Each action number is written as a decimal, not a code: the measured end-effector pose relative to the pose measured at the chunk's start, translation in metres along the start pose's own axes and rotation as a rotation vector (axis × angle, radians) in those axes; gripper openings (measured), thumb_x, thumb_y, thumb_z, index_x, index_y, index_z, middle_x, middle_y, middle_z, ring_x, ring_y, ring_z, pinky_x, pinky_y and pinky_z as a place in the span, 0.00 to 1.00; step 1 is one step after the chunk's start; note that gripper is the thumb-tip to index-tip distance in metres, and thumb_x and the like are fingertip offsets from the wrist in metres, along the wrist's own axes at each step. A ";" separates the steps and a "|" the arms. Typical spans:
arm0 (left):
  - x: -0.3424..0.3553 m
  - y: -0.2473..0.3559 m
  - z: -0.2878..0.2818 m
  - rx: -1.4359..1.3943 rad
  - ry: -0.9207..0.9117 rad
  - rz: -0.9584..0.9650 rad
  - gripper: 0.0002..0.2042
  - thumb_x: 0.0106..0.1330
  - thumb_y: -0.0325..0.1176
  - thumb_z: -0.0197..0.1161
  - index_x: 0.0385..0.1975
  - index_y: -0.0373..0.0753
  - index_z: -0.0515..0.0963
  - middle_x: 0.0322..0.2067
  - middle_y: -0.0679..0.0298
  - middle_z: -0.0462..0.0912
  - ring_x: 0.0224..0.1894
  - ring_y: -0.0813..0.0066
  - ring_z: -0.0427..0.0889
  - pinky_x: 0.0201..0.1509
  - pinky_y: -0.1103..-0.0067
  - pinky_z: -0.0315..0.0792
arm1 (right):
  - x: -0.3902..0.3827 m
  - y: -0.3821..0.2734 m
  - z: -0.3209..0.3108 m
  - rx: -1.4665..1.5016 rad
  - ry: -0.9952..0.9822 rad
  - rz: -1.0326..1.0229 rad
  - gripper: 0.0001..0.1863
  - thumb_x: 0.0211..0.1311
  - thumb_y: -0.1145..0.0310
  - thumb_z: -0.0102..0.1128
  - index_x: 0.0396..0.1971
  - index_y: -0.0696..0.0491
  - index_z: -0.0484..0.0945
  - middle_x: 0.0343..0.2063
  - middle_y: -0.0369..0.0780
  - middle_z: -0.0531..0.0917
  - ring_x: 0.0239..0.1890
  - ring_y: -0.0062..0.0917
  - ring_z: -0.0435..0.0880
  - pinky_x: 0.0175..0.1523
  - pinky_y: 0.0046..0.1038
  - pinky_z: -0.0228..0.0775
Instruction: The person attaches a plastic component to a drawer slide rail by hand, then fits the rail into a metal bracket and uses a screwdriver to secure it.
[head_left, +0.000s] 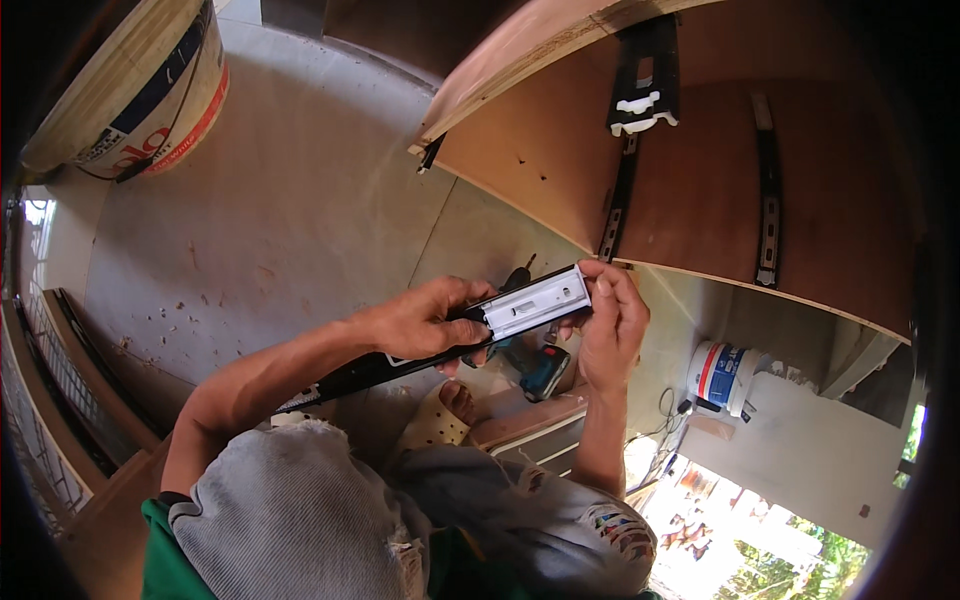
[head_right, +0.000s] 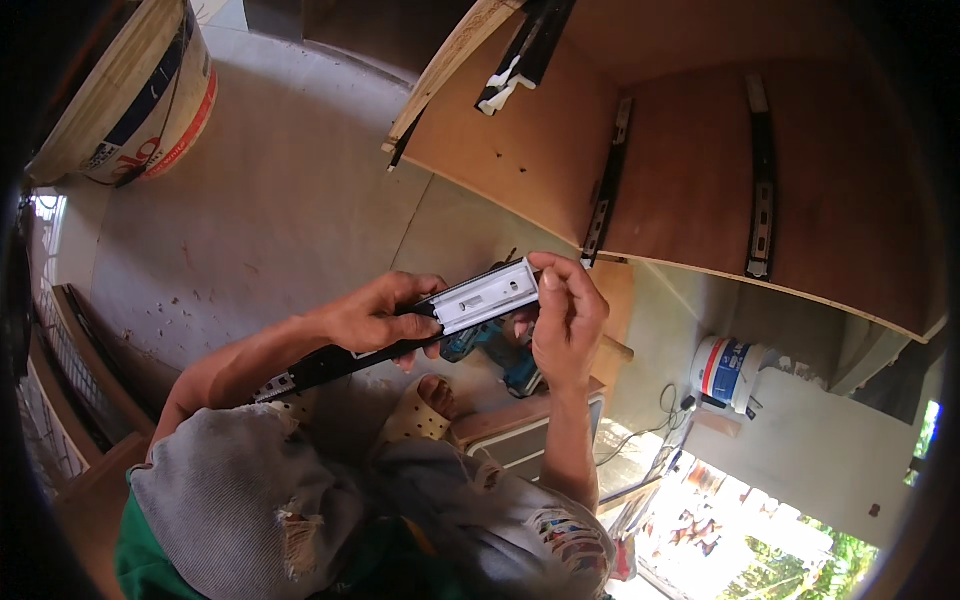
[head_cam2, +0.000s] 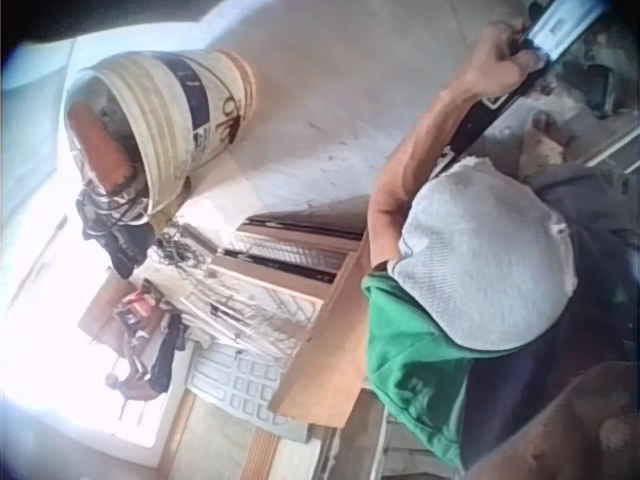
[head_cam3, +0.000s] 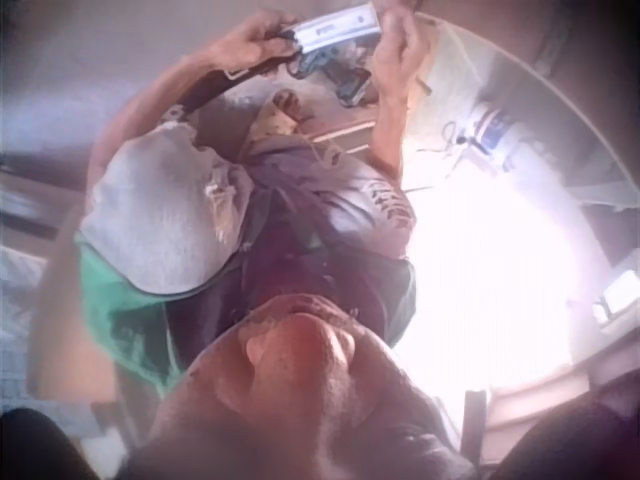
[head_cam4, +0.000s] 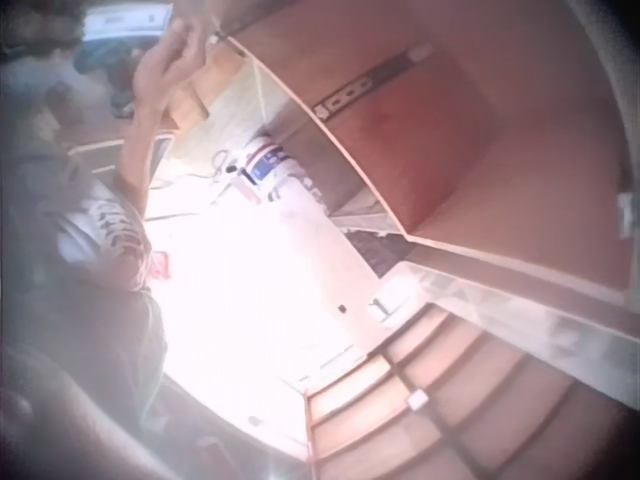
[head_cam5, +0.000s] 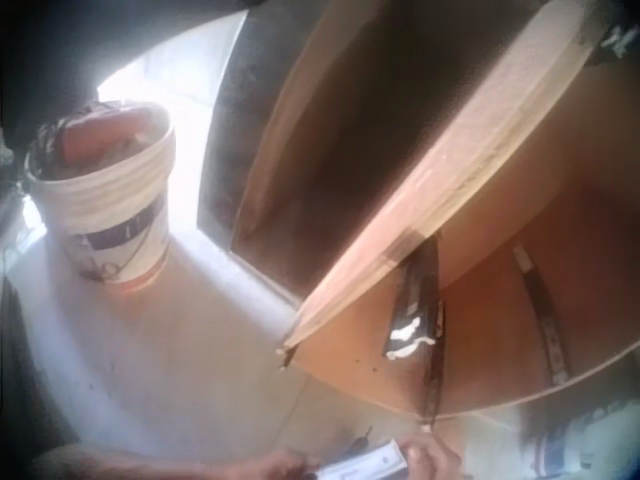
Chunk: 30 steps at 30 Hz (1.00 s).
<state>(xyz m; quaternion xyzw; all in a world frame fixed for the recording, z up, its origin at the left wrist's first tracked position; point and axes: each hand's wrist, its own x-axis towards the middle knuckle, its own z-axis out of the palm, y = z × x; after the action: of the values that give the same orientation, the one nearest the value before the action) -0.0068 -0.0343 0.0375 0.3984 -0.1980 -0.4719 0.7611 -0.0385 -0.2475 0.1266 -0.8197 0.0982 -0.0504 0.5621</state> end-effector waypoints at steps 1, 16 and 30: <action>-0.001 -0.001 0.000 -0.007 0.001 0.007 0.10 0.71 0.26 0.51 0.49 0.31 0.69 0.28 0.62 0.80 0.23 0.79 0.77 0.29 0.81 0.75 | -0.003 -0.001 0.001 0.017 -0.021 -0.014 0.14 0.73 0.66 0.48 0.42 0.62 0.77 0.21 0.35 0.78 0.15 0.12 0.73 0.19 0.15 0.63; -0.006 0.001 -0.003 -0.049 -0.059 -0.017 0.14 0.68 0.26 0.53 0.52 0.29 0.68 0.26 0.61 0.80 0.19 0.81 0.77 0.24 0.83 0.73 | -0.016 -0.013 0.003 -0.144 -0.187 -0.023 0.15 0.68 0.70 0.57 0.50 0.62 0.72 0.31 0.38 0.78 0.22 0.13 0.75 0.25 0.16 0.68; 0.000 -0.011 -0.007 -0.121 -0.124 0.043 0.14 0.67 0.22 0.56 0.51 0.26 0.67 0.30 0.57 0.82 0.20 0.79 0.78 0.24 0.82 0.74 | -0.013 -0.012 -0.002 -0.122 -0.246 0.014 0.16 0.67 0.71 0.59 0.49 0.63 0.68 0.33 0.41 0.79 0.24 0.14 0.75 0.26 0.16 0.68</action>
<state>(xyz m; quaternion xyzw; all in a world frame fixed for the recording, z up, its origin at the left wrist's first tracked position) -0.0082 -0.0334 0.0245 0.3174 -0.2245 -0.4903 0.7800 -0.0503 -0.2423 0.1388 -0.8515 0.0372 0.0607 0.5195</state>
